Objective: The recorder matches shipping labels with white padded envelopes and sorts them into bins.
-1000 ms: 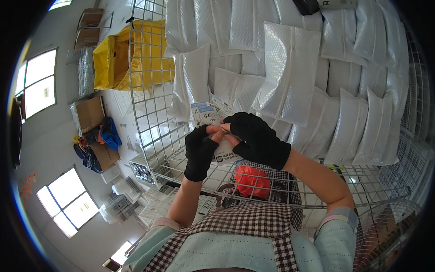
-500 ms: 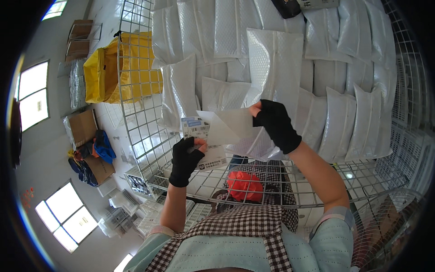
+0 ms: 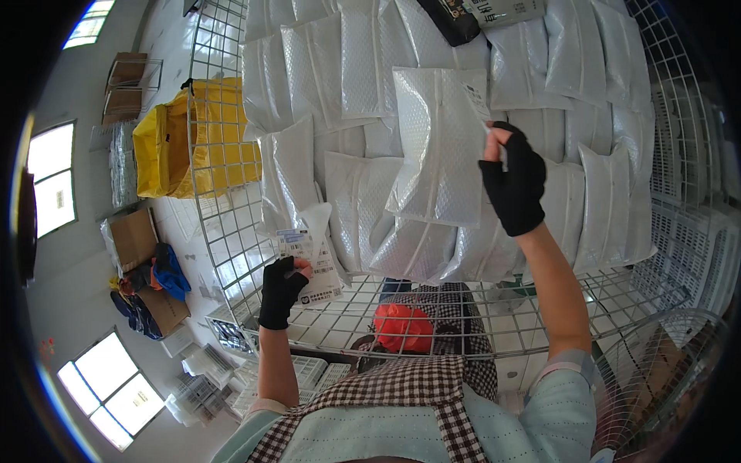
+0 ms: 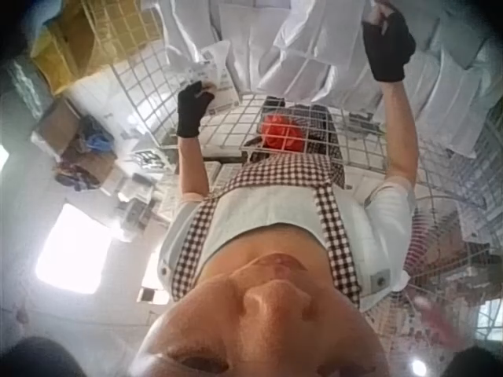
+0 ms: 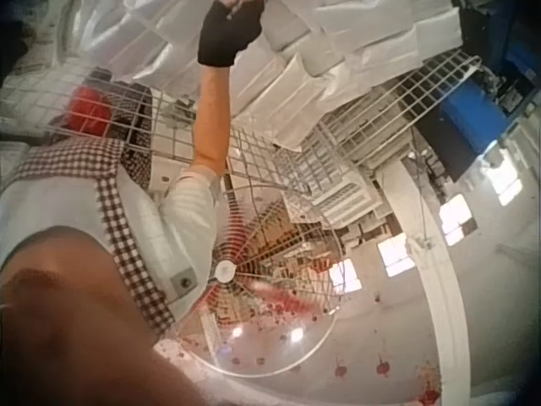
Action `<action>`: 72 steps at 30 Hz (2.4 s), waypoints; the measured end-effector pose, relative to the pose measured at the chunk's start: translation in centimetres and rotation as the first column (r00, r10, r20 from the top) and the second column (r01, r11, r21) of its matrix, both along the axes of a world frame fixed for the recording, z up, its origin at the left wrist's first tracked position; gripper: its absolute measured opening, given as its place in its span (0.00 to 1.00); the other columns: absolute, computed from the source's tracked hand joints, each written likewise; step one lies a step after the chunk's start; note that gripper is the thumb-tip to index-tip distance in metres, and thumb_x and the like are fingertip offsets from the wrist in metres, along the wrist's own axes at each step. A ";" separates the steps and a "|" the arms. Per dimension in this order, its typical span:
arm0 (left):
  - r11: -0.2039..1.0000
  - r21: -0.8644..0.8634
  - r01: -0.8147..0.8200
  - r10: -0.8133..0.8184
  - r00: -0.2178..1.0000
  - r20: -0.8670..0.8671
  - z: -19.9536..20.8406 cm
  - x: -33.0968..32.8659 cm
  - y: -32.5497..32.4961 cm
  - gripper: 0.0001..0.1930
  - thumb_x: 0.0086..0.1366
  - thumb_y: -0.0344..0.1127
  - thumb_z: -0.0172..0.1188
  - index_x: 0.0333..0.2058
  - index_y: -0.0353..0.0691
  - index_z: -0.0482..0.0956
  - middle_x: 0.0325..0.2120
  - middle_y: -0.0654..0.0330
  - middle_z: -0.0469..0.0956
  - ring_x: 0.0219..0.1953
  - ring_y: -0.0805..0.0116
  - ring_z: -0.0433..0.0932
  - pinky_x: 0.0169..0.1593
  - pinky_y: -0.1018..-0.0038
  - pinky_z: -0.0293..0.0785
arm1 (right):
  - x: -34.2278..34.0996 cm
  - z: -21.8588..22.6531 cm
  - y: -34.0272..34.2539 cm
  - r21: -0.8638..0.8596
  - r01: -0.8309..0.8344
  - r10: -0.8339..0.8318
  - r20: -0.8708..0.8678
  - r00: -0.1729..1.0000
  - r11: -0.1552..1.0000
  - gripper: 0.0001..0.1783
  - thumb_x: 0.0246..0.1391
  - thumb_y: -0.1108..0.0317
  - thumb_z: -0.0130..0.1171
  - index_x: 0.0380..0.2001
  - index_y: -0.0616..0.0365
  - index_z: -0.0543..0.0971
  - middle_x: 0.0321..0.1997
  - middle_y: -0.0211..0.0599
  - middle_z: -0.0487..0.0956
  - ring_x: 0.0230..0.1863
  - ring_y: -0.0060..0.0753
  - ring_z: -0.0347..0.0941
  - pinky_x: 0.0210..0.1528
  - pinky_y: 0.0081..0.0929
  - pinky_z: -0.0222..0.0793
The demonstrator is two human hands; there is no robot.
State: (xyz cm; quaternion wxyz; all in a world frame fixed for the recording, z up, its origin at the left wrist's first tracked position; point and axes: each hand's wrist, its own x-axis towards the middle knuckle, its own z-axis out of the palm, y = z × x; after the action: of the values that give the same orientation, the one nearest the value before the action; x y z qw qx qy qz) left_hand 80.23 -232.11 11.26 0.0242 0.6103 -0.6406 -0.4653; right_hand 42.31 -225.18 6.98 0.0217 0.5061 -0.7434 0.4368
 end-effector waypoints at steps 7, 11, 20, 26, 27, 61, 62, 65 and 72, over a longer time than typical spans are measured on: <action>0.999 0.032 -0.011 0.012 1.000 -0.018 1.6 -1.1 1.0 0.06 0.48 0.30 0.61 0.27 0.35 0.78 0.22 0.62 0.75 0.24 0.76 0.72 0.29 0.79 0.69 | 3.7 -9.1 -2.1 0.153 -0.327 0.334 -0.020 0.942 0.932 0.14 0.46 0.67 0.55 0.37 0.61 0.70 0.45 0.51 0.70 0.48 0.51 0.67 0.47 0.40 0.65; 0.994 0.078 -0.073 0.071 0.997 0.024 2.1 -1.0 1.5 0.06 0.49 0.30 0.61 0.27 0.35 0.78 0.22 0.62 0.75 0.24 0.76 0.72 0.30 0.79 0.69 | 3.8 -11.0 -4.4 0.120 -0.296 0.303 -0.044 0.952 0.948 0.22 0.45 0.63 0.56 0.43 0.64 0.68 0.49 0.55 0.66 0.55 0.54 0.60 0.54 0.44 0.58; 1.000 0.028 -0.002 0.002 1.000 -0.023 2.4 -0.9 1.8 0.06 0.48 0.30 0.61 0.26 0.35 0.78 0.21 0.61 0.75 0.23 0.76 0.72 0.28 0.79 0.69 | 9.1 -10.1 -0.8 0.576 -0.278 0.352 -0.019 0.936 0.769 0.36 0.42 0.51 0.56 0.51 0.64 0.64 0.60 0.47 0.56 0.64 0.48 0.45 0.59 0.59 0.37; 0.994 0.073 -0.078 0.080 0.997 -0.021 2.1 0.1 2.1 0.06 0.47 0.30 0.61 0.26 0.35 0.78 0.21 0.60 0.75 0.22 0.75 0.71 0.27 0.79 0.68 | 8.4 -8.1 2.8 0.398 -0.339 0.274 0.212 0.938 0.852 0.34 0.41 0.59 0.60 0.51 0.64 0.63 0.54 0.49 0.64 0.59 0.49 0.52 0.58 0.45 0.48; 0.994 0.069 -0.085 0.087 0.996 -0.027 2.0 0.5 2.3 0.06 0.47 0.30 0.61 0.26 0.35 0.78 0.20 0.60 0.75 0.22 0.75 0.71 0.27 0.79 0.68 | 7.2 -7.8 2.0 0.325 -0.188 0.187 0.037 0.982 0.927 0.36 0.40 0.62 0.61 0.53 0.65 0.61 0.53 0.51 0.64 0.58 0.49 0.55 0.56 0.43 0.53; 0.931 0.103 -0.351 0.350 0.773 -0.529 5.4 15.2 5.2 0.07 0.50 0.31 0.61 0.29 0.36 0.78 0.25 0.63 0.76 0.30 0.77 0.73 0.36 0.80 0.70 | 28.1 22.4 -32.7 0.049 -0.758 0.731 0.229 0.643 0.651 0.13 0.50 0.57 0.53 0.32 0.55 0.76 0.29 0.28 0.75 0.32 0.25 0.72 0.36 0.20 0.66; 0.917 0.051 -0.396 0.361 0.767 -0.531 5.4 14.9 4.6 0.08 0.50 0.31 0.61 0.29 0.36 0.78 0.25 0.62 0.76 0.29 0.76 0.73 0.35 0.79 0.70 | 32.1 24.0 -33.9 -0.396 -0.802 0.770 0.627 0.119 0.447 0.14 0.52 0.55 0.52 0.31 0.53 0.75 0.31 0.29 0.76 0.34 0.26 0.73 0.36 0.21 0.67; 0.829 -0.018 -0.558 0.463 0.705 -0.537 5.8 15.6 3.2 0.08 0.50 0.31 0.62 0.29 0.36 0.78 0.25 0.61 0.75 0.28 0.75 0.73 0.33 0.79 0.70 | 38.2 24.3 -30.6 0.005 -0.961 0.960 0.041 0.277 0.277 0.27 0.48 0.57 0.57 0.51 0.54 0.66 0.43 0.32 0.72 0.41 0.22 0.72 0.42 0.21 0.68; 0.798 -0.231 -0.557 0.393 0.771 -0.501 5.4 13.3 1.6 0.07 0.49 0.30 0.62 0.29 0.37 0.78 0.24 0.58 0.75 0.25 0.73 0.74 0.30 0.78 0.70 | 33.7 12.4 -14.9 0.551 -0.834 0.653 0.626 0.425 0.014 0.34 0.42 0.57 0.62 0.52 0.57 0.64 0.43 0.47 0.75 0.43 0.37 0.73 0.43 0.28 0.68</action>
State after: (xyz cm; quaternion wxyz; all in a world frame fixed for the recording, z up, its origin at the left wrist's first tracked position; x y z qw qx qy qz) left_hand 93.53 -230.49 16.61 0.3966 0.6212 -0.5151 -0.4377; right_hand 75.96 -240.08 19.42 -0.5221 0.7164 -0.4621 0.0241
